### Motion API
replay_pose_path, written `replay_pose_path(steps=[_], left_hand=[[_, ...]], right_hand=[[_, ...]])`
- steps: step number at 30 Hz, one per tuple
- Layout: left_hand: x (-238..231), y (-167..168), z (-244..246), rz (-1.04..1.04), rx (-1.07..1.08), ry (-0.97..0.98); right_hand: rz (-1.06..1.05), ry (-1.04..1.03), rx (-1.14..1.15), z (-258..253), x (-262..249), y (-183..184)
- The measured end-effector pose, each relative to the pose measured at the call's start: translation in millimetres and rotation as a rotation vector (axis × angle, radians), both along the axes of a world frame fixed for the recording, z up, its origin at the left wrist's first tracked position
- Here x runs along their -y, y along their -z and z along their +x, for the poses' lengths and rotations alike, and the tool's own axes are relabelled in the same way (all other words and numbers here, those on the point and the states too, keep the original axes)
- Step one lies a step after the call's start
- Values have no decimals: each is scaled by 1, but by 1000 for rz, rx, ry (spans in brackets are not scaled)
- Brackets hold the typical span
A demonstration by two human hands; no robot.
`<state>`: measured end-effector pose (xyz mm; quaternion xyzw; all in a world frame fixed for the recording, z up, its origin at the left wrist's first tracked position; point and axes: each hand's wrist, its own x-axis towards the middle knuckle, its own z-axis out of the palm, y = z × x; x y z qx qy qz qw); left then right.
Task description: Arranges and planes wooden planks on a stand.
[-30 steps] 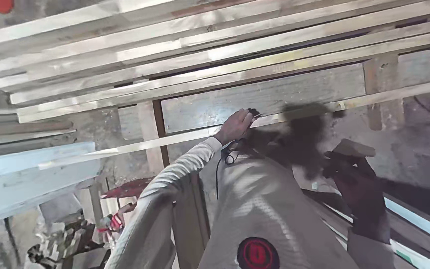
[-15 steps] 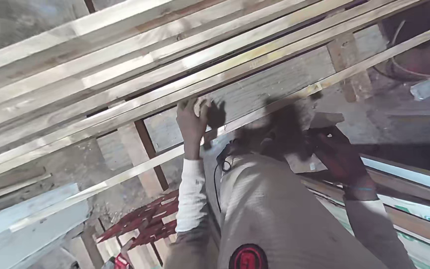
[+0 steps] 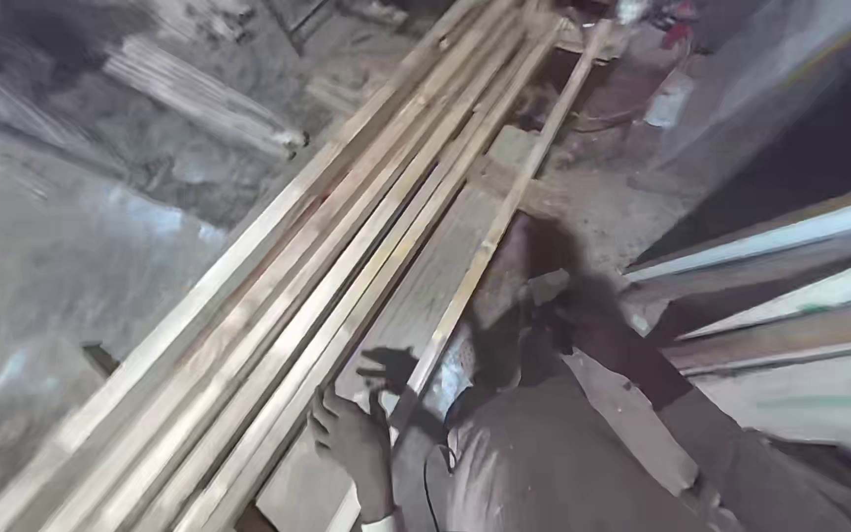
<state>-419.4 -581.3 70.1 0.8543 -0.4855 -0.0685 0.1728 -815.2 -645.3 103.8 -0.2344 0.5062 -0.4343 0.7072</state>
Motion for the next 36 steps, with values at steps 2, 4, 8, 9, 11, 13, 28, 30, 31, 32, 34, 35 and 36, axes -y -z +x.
replay_pose_path(steps=[2, 4, 8, 9, 11, 13, 28, 30, 31, 32, 34, 35, 36], left_hand=[[40, -6, -43, 44, 69, 139], [73, 9, -94, 79, 88, 351], [115, 59, -148, 294, 194, 656], [124, 52, -151, 397, 101, 617], [135, 33, -152, 606, -9, 452], [134, 37, -163, 654, 122, 331], [162, 61, -204, 504, 221, 224], [176, 44, -218, 390, 191, 237], [191, 32, -231, 326, 160, 268], [214, 21, -247, 281, 113, 319], [262, 6, -281, 284, -48, 418], [284, 7, -295, 329, -132, 447], [304, 13, -304, 398, -189, 464]], right_hand=[[12, 7, 28, -9, 6, -2], [1, -1, 49, -18, 18, -7], [-100, 6, 78, -51, 49, -14], [-118, 34, 67, -61, 57, -18], [-102, 42, 41, -85, 72, -19], [-82, 17, -4, -112, 89, -14], [-83, -256, -425, -221, 301, 4], [-153, -322, -690, -222, 336, 12], [-239, -329, -812, -221, 353, 20], [-332, -325, -921, -221, 369, 34], [-475, -310, -1099, -219, 386, 70], [-524, -309, -1175, -216, 384, 82], [-527, -346, -1255, -212, 378, 89]])
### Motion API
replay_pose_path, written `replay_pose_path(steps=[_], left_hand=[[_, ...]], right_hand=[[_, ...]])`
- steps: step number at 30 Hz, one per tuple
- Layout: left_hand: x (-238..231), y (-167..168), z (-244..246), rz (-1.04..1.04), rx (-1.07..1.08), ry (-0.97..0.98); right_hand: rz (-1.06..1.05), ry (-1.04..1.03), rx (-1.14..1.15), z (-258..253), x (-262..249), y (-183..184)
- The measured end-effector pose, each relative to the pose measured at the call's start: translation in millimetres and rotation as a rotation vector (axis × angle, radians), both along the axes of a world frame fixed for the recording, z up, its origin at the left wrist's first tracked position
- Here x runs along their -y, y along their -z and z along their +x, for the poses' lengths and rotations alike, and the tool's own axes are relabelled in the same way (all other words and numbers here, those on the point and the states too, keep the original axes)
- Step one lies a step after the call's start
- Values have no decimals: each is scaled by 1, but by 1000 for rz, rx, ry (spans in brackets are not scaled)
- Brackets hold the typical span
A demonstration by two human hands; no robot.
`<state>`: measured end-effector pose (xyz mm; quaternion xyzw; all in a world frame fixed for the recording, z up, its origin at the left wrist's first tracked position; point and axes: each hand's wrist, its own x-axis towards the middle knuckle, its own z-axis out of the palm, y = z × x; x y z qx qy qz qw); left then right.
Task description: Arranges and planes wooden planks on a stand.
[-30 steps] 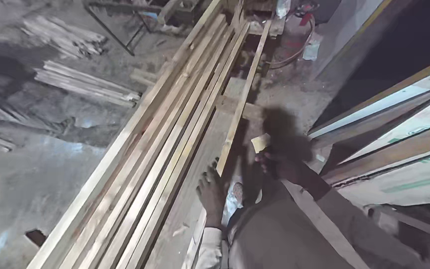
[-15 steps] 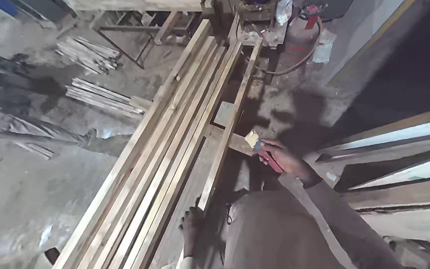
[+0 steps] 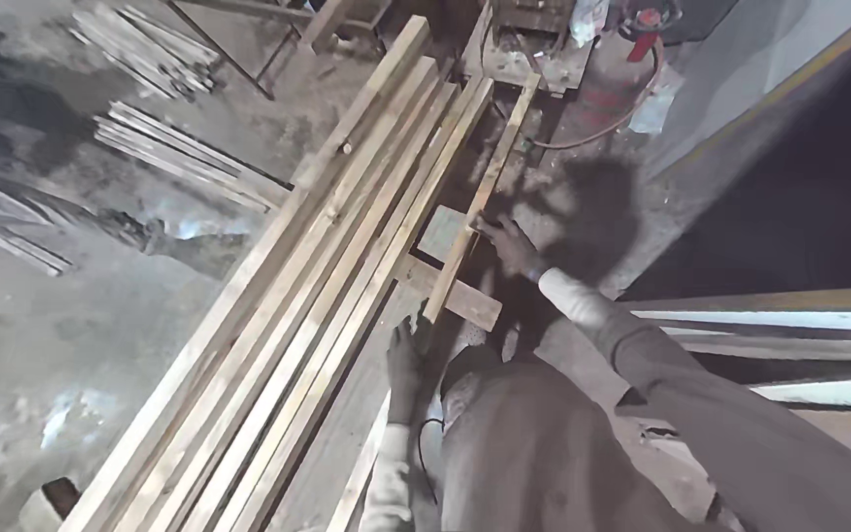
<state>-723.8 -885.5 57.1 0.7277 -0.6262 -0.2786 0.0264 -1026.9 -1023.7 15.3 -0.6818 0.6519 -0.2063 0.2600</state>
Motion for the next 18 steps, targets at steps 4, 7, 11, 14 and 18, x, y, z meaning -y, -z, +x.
replay_pose_path(steps=[4, 7, 11, 14, 18], left_hand=[[36, 22, -34, 85, 83, -14], [21, 36, -43, -67, 125, -56], [12, 37, -47, -107, 157, -40], [24, 26, -33, 49, 57, -12], [68, 44, 38, 502, -637, 29]], right_hand=[[107, 73, -149, -2, -8, -21], [96, 211, -105, 1, 21, -60], [248, 49, -183, 55, 3, -85], [447, -143, -167, 90, -44, -98], [396, -21, -37, 62, -17, -101]])
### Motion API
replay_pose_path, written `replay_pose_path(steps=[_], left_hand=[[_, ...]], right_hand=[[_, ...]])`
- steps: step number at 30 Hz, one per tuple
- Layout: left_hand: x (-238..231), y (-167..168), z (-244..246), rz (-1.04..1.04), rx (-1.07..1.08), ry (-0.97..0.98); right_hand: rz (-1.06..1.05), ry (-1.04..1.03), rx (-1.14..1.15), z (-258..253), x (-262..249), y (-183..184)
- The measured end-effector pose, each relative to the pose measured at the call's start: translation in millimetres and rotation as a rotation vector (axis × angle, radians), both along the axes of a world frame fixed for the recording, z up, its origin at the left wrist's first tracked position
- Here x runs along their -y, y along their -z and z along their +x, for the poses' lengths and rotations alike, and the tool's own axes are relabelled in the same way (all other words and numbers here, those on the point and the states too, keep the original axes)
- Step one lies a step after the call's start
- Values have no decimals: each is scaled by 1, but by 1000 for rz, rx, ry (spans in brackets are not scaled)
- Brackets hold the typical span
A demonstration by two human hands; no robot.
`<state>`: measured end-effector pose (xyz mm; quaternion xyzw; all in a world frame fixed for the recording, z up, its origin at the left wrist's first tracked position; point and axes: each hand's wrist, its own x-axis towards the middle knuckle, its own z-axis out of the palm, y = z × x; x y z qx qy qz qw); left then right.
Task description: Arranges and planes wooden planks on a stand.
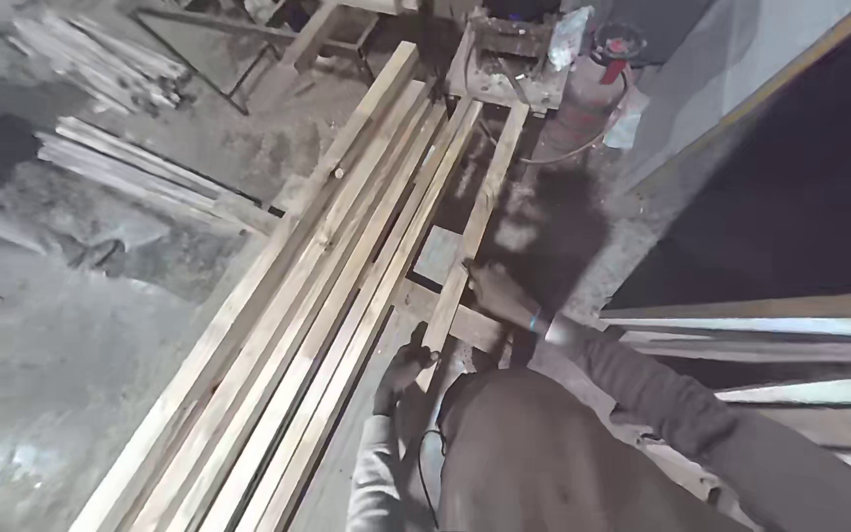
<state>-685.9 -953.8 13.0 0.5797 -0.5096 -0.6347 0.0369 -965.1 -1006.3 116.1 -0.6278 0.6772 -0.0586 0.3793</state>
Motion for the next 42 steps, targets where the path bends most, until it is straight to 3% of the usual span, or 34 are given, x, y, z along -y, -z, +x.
replay_pose_path(steps=[3, 6, 9, 11, 14, 17, 22, 23, 26, 27, 30, 32, 35, 37, 40, 42], left_hand=[[6, 12, 18, 143, -185, -46], [3, 12, 17, 139, -147, -18], [0, 6, 13, 56, -42, 5], [-1, 2, 4, -28, 58, 23], [-11, -9, -9, -84, 177, 80], [-12, -11, -17, -98, 234, 70], [-7, -13, -14, -39, 215, 54], [-6, -11, -13, -32, 195, 44], [-1, -9, -11, -42, 152, 53], [-4, -9, -12, -69, 161, 46], [-16, 0, -23, -73, 319, -109], [-7, 3, -26, 82, 317, -229], [-7, 20, -20, 374, -113, -455], [-5, 16, -13, 227, -28, -333], [-6, -7, -29, -146, 340, -139], [-11, -26, -48, -211, 564, -1]], right_hand=[[-339, 74, 3, -23, 45, 34], [-378, 48, -72, -16, 23, 86], [-109, -35, -171, 19, -39, 65], [30, 56, -103, 15, -29, 39], [-240, 238, -95, -30, 41, 45], [-293, 268, -104, -47, 79, 54], [-59, 73, -108, 41, 0, 35], [-28, 126, -68, 60, -21, 38], [135, 574, 126, 107, -62, 47], [154, 531, 147, 103, -68, 46], [146, 36, 187, 30, -54, 35], [161, 86, 345, -24, -32, 17], [263, 355, 643, -92, -11, 9], [301, 453, 657, -133, 9, 4], [270, 519, 565, -184, 54, 0], [203, 458, 482, -211, 90, -2]])
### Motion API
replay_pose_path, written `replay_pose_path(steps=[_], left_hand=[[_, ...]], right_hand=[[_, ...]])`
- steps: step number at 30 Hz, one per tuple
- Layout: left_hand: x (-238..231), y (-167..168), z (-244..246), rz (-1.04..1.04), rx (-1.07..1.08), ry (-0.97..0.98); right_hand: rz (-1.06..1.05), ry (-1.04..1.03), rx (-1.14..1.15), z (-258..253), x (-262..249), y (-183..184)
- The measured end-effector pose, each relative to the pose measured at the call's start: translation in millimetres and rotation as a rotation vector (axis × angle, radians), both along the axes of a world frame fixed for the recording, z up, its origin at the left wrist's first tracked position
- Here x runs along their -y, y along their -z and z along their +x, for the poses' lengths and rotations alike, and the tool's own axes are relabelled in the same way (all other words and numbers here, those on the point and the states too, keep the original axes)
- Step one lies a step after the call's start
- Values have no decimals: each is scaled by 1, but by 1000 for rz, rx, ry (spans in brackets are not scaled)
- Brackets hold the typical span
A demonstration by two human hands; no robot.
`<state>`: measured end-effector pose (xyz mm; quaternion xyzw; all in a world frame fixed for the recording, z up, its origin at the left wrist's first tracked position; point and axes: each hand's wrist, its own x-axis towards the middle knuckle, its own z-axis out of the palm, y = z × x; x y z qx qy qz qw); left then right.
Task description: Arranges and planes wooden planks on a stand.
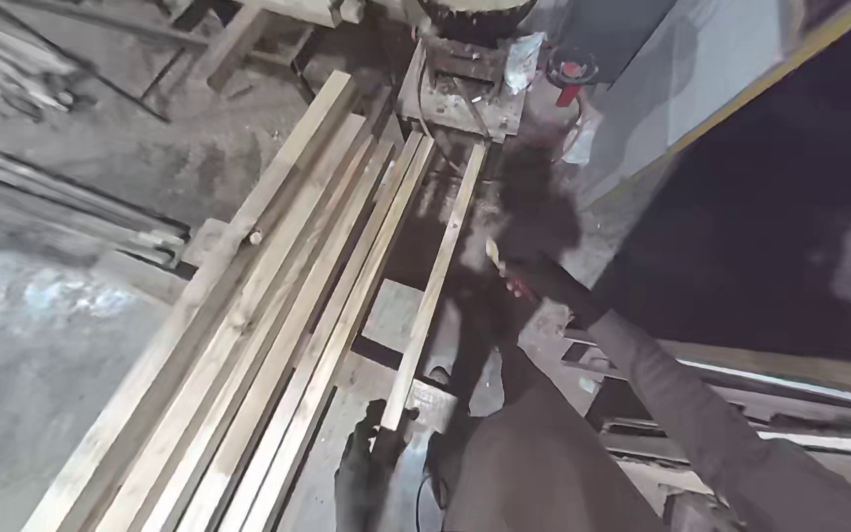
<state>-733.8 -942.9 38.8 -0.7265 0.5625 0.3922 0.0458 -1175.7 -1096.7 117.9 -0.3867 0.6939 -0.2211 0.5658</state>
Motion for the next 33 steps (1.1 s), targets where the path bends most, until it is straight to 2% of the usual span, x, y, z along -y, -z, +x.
replay_pose_path(steps=[2, 4, 5, 7, 9, 11, 12, 15, 18, 21, 23, 25, 29, 33], left_hand=[[1, -10, -25, 128, 192, 10], [0, -1, -34, 125, 248, -40], [6, 1, -40, 140, 286, -55], [13, 1, -49, 213, 319, -110], [15, 3, -53, 234, 338, -140], [9, 8, -55, 187, 371, -175], [8, 11, -60, 140, 400, -197], [-10, 10, -72, 13, 427, -222], [-15, 15, -71, -49, 434, -199], [-10, 15, -68, -18, 454, -197], [-12, 12, -70, -45, 452, -194], [-10, 11, -73, -24, 498, -177], [-8, 19, -63, -27, 519, -146], [-18, 25, -61, -166, 509, -127]], right_hand=[[-207, -112, -157, -23, 45, 12], [-470, -173, -351, -32, 89, 43], [-521, -218, -421, -30, 106, 55], [-547, -312, -560, -18, 110, 80], [-497, -409, -656, -2, 81, 102], [-384, -456, -636, 5, 53, 89], [-342, -424, -608, -1, 57, 78], [-364, -263, -647, -38, 116, 46], [-286, -308, -677, -55, 182, 14], [-331, -350, -549, -40, 168, -7], [-365, -364, -474, -28, 130, -8], [-319, -377, -552, -17, 111, 7], [-288, -390, -610, -12, 108, 25], [-301, -387, -650, -10, 103, 28]])
